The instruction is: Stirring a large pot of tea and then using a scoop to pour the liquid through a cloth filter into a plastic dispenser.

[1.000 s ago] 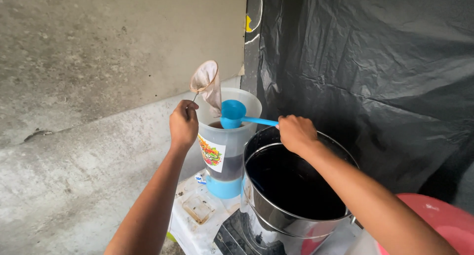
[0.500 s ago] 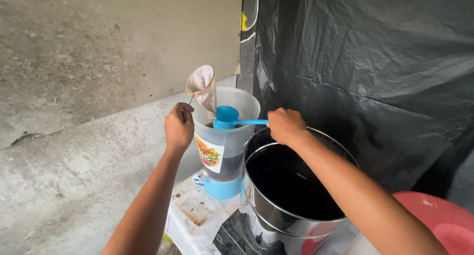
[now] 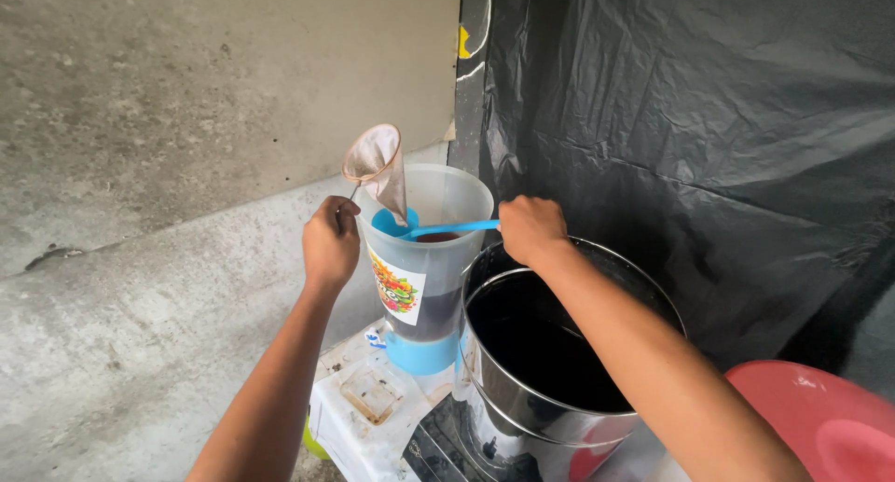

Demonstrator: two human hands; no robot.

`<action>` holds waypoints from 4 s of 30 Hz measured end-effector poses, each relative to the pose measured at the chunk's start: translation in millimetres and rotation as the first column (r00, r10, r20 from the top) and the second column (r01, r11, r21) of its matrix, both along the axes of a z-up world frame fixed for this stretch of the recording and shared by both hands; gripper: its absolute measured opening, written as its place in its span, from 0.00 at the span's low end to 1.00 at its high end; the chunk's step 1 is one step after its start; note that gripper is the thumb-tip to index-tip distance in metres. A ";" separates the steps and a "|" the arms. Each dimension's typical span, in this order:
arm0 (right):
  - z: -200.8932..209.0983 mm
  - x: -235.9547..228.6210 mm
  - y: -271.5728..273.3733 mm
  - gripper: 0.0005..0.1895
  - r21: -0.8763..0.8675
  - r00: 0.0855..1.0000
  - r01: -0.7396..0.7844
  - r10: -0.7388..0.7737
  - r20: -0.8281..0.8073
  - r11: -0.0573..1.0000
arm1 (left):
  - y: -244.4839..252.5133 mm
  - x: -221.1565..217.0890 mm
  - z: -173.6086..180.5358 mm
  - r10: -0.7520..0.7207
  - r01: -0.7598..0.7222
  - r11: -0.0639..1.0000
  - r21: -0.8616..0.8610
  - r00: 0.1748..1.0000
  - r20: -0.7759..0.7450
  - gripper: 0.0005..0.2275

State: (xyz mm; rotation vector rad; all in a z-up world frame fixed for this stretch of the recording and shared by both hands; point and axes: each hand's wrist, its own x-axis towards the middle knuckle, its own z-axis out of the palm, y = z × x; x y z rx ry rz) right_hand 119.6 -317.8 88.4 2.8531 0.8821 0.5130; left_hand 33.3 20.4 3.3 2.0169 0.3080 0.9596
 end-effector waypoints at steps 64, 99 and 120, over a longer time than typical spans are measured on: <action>-386.8 -179.4 125.1 0.24 0.411 0.107 0.773 0.539 -0.836 0.484 | -109.3 -161.2 -363.9 -0.049 -0.203 0.831 -0.518 0.901 -0.430 0.10; -427.7 -170.9 131.1 0.29 0.105 -0.193 0.830 0.459 -0.867 0.548 | -50.2 -129.0 -498.7 0.086 -0.360 0.883 -0.300 0.754 -0.651 0.14; -400.5 -179.2 148.6 0.18 0.330 0.086 0.773 0.426 -0.901 0.541 | -71.7 -180.4 -409.2 0.163 -0.312 0.905 -0.290 0.883 -0.440 0.18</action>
